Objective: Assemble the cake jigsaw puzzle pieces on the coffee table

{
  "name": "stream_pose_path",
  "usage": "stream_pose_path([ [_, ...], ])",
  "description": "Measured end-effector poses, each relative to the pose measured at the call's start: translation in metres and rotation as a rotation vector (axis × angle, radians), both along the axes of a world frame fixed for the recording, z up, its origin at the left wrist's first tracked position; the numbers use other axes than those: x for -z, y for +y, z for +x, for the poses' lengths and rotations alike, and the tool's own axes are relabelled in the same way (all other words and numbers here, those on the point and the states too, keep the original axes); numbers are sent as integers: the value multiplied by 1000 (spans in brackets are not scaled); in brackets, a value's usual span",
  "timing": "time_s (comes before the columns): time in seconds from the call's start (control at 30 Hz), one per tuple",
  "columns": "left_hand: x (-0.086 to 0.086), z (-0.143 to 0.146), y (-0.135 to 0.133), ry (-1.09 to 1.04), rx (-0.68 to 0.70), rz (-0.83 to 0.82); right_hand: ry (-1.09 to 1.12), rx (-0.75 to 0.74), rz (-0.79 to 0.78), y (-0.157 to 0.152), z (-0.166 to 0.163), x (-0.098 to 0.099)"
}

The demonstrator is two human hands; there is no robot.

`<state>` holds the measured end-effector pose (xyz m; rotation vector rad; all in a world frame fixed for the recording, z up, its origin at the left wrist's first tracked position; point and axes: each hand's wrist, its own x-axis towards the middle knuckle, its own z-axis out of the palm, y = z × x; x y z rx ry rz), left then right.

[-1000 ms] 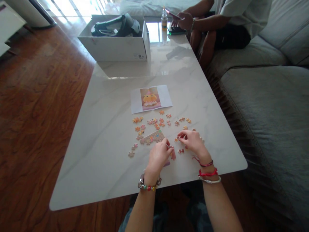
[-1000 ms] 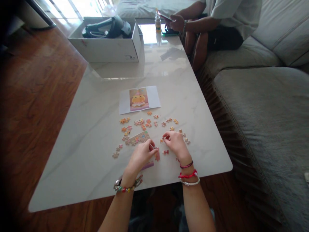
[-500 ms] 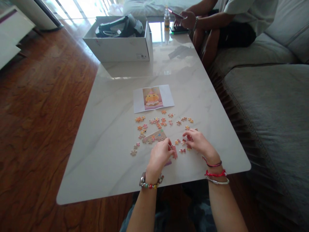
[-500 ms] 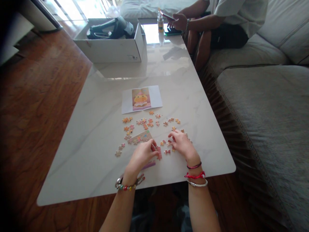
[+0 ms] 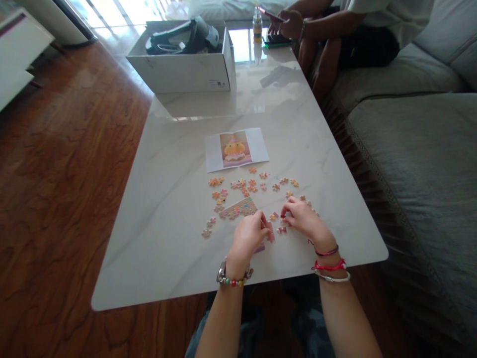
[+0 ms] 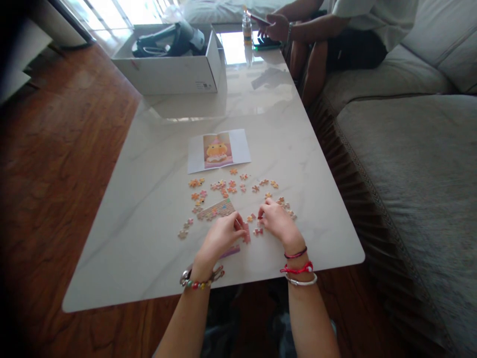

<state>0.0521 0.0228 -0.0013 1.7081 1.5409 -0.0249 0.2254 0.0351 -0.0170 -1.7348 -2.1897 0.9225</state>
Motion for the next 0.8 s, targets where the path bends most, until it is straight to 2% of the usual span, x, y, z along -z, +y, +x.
stream_pose_path([
  [0.13,2,-3,0,-46,23,15,7,23,5,1,2,-3],
  [0.23,3,-6,1,-66,22,78,66,104,-45,1,6,-9],
  [0.4,1,-10,5,-54,-32,157,324,236,-181,-1,7,-15],
  [0.5,-2,-10,6,-188,-36,125,449,195,-239,-1,-2,-16],
  [0.6,-2,-10,5,-346,-2,62,485,123,-255,0,-13,-16],
  [0.8,6,-18,6,-430,-34,6,444,79,-269,-2,-26,-17],
])
